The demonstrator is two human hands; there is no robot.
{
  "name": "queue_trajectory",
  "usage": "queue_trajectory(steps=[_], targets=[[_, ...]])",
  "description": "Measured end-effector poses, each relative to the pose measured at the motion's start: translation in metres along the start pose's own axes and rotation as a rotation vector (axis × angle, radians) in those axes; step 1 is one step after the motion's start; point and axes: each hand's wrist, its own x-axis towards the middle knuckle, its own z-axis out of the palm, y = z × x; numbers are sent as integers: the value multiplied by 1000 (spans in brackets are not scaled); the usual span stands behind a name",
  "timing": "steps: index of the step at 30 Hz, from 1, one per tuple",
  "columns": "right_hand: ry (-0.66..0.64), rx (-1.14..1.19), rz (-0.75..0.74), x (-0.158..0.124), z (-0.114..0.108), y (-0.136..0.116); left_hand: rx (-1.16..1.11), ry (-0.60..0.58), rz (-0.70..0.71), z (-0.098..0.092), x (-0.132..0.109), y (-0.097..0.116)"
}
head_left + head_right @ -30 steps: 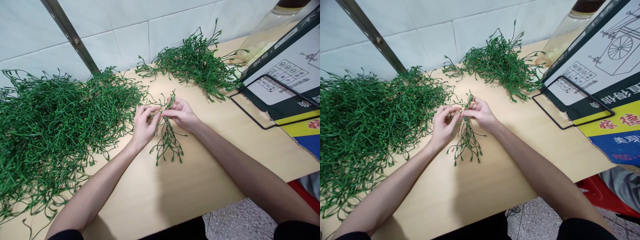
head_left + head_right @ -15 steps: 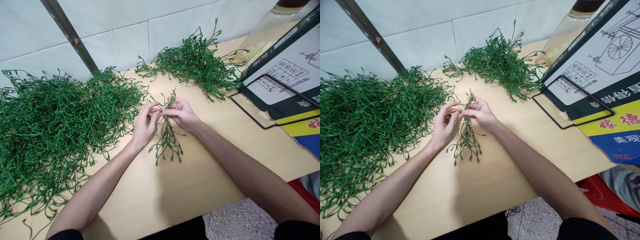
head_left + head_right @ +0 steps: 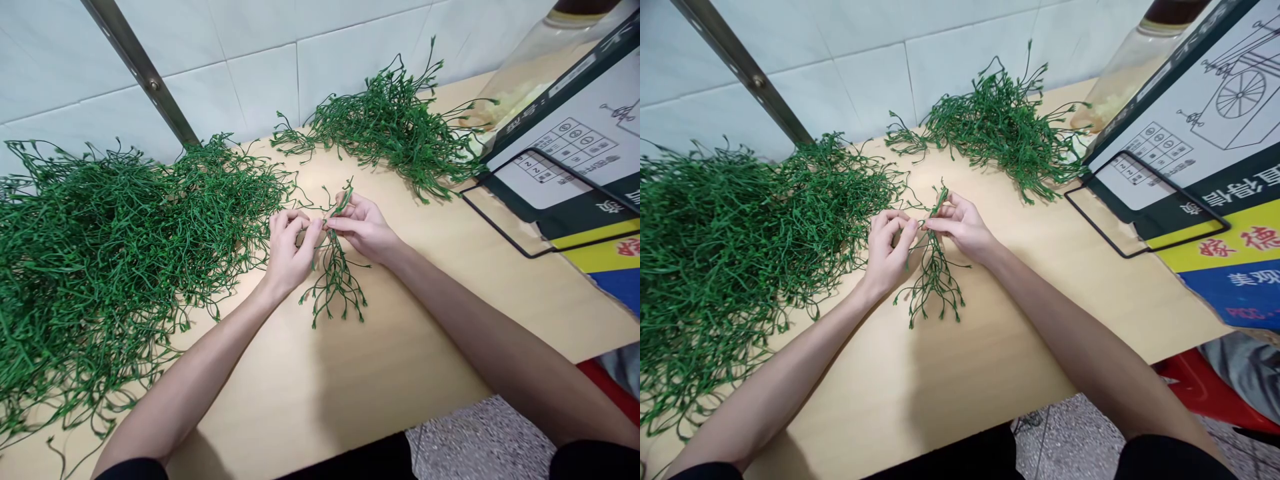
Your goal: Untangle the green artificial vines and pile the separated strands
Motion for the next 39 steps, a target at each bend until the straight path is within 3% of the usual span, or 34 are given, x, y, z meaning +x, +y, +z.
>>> queue_trajectory(steps=[10,18,24,28,30,35,39], targets=[[2,-18,11,1,-1,2,-224,-100,87,-7,4,8],[-6,-37,19,0,-3,2,-66,-68,28,1,2,-3],[27,-25,-3,0,-2,2,66,117,-64,3,-2,-4],[47,-32,-10,1,-1,3,102,169,-91,2,-1,-1],[49,-32,-11,1,-2,4,21,143,-113,1,-1,0],[56,-28,-32,2,-4,6,-252,-82,-199,0,-1,6],[53,-31,-52,3,-4,7,-299,-22,-122,1,0,5]])
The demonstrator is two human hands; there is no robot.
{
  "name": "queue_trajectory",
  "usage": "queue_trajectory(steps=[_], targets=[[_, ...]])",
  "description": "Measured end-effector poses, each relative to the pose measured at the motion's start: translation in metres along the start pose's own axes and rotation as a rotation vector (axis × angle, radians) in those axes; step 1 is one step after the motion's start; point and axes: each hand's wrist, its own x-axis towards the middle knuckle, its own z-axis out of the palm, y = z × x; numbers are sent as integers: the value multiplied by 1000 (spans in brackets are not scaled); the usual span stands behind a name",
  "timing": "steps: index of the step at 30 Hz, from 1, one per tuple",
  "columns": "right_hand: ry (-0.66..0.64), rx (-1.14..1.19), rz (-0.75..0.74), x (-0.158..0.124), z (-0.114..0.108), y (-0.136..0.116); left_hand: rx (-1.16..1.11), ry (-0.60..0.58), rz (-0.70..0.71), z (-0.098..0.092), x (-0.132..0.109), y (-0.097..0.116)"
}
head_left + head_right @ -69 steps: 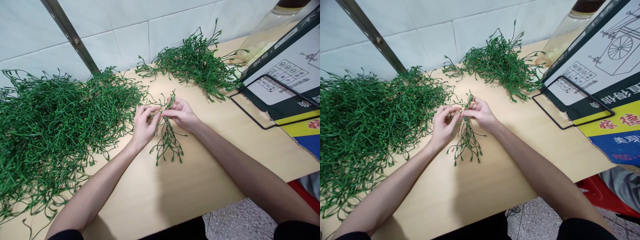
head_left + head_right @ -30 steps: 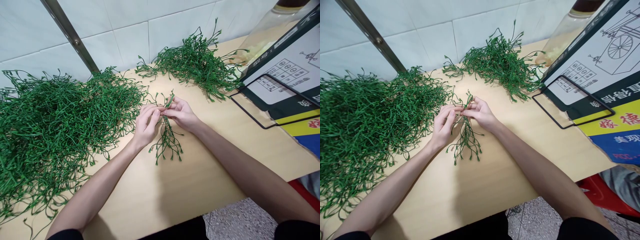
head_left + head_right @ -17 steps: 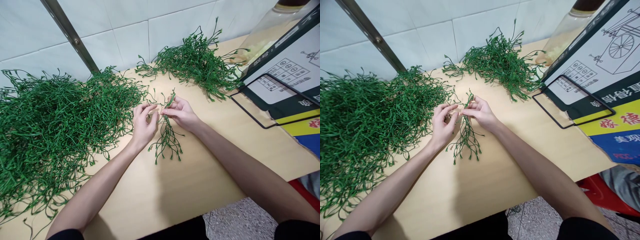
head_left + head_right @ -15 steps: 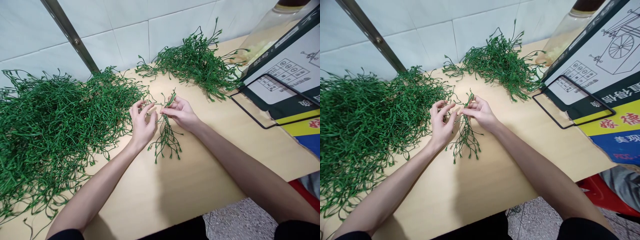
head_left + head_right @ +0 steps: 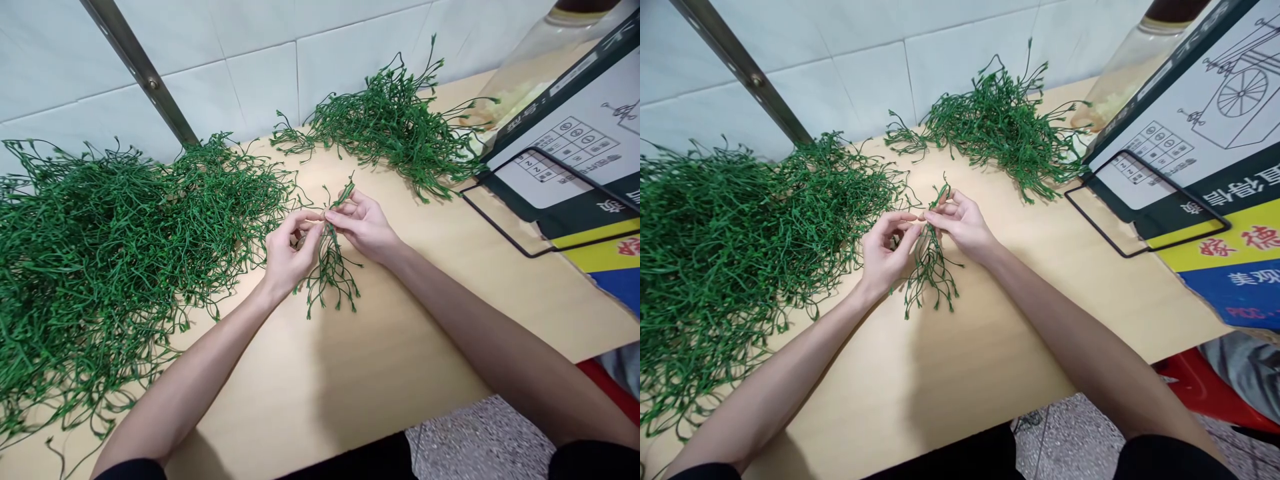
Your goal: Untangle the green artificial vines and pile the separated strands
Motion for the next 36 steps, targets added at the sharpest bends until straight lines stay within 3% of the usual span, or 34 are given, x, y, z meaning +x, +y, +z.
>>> queue_trajectory(steps=[3,9,18,25,36], targets=[[1,3,3,0,1,0,-60,38,5,1,1,-2],[-16,-14,16,0,0,0,-72,-141,-62,-1,-1,1],[-30,-10,22,-2,4,-4,-12,-22,27,1,-1,-7],[-25,-12,37,-3,4,-8,43,4,138,0,0,-6],[-38,7,95,-4,3,-10,-39,-3,80,1,-3,-10]])
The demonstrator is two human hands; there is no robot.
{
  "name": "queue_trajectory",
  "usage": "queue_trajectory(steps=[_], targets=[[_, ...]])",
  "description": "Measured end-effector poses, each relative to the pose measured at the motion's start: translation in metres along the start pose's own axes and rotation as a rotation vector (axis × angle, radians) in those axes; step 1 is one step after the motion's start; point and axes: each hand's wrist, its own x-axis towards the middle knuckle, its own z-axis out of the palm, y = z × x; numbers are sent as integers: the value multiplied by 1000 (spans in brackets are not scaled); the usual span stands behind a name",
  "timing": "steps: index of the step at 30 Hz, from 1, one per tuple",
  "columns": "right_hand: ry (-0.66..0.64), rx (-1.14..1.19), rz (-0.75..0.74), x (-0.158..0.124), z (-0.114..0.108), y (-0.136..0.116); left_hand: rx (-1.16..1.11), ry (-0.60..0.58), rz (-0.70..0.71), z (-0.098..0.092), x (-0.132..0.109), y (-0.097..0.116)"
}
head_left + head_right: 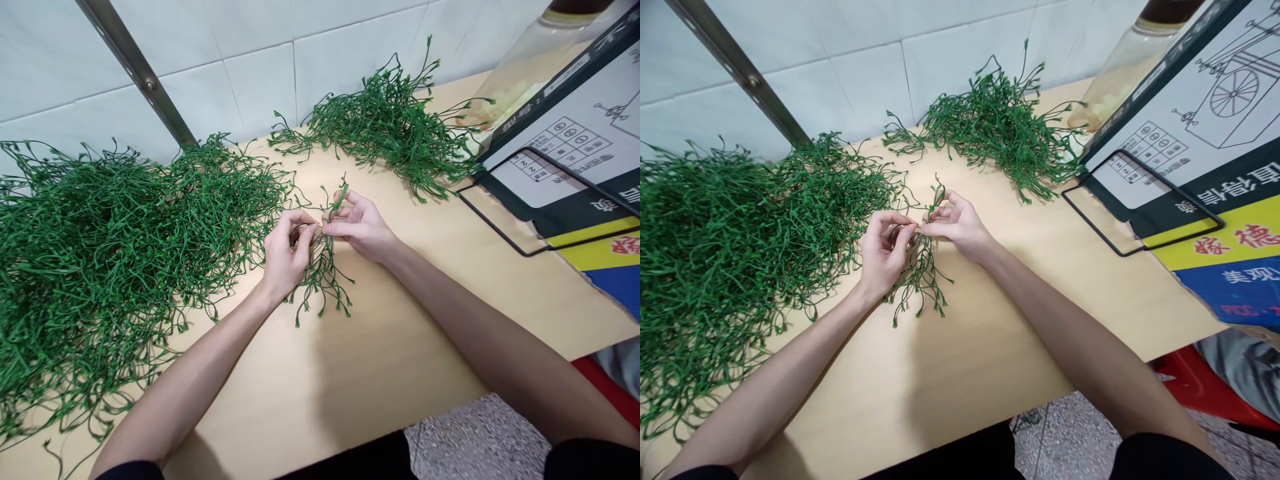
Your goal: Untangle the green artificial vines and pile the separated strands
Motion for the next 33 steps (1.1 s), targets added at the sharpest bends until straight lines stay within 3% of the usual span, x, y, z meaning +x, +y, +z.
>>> queue_trajectory(steps=[6,15,25,30,33], targets=[[34,9,3,0,1,2,-43,2,-21,0,1,0],[60,12,-2,1,0,2,74,17,112,-3,4,0],[43,44,-53,3,-1,5,41,79,-53,-3,4,-6],[28,49,-64,3,-1,4,95,14,-151,-2,3,-1],[18,44,-69,4,-2,5,89,-6,-131,-1,3,2]])
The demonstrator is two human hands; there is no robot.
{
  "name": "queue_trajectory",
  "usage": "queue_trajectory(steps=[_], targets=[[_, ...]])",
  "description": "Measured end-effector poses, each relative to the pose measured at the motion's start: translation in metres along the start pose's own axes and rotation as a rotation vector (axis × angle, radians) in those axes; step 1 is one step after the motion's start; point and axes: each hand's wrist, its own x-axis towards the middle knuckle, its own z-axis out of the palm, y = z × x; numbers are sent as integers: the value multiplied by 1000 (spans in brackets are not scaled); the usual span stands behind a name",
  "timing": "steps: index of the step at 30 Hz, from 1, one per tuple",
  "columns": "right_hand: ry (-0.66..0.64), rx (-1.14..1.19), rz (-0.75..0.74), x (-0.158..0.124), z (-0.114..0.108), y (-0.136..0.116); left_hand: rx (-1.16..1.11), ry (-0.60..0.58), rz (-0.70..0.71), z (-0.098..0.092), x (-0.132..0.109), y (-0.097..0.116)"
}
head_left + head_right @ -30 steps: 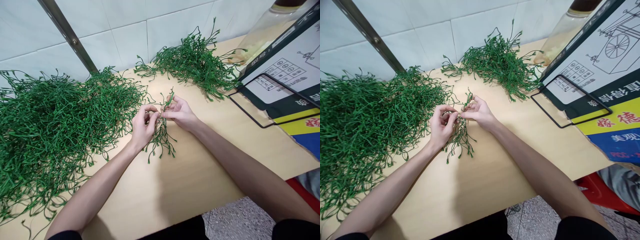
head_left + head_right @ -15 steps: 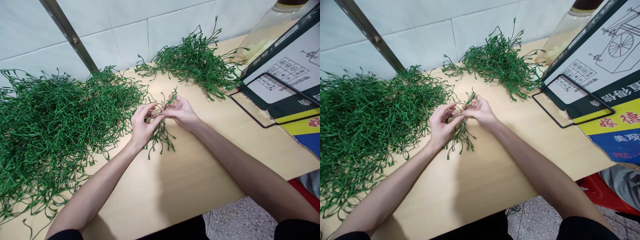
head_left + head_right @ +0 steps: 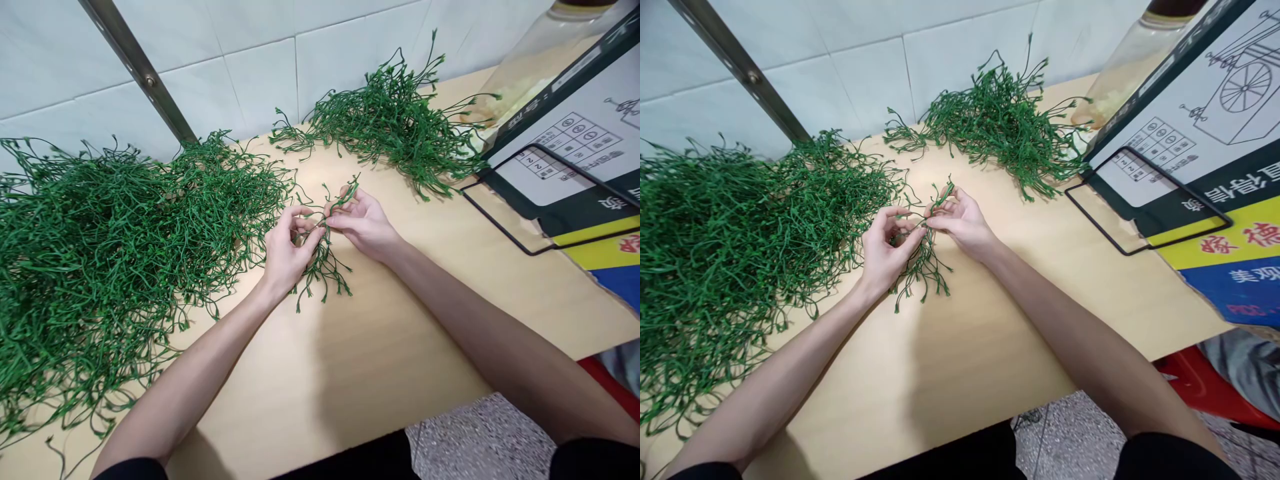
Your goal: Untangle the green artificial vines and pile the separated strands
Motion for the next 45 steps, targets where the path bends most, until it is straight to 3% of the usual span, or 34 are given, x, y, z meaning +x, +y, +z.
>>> queue_trajectory(steps=[9,15,22,31,37,45], targets=[[26,-13,1,0,-2,2,-12,-1,219,-2,0,1],[11,-12,19,0,-2,1,-54,-82,254,-1,-3,0],[27,-21,25,0,0,1,-113,-94,241,1,-5,-1],[32,-93,36,0,-2,2,-82,33,264,5,-4,3],[69,-55,38,0,1,1,-101,23,201,4,-3,1],[63,-44,41,-1,3,-1,-175,106,93,2,1,0]])
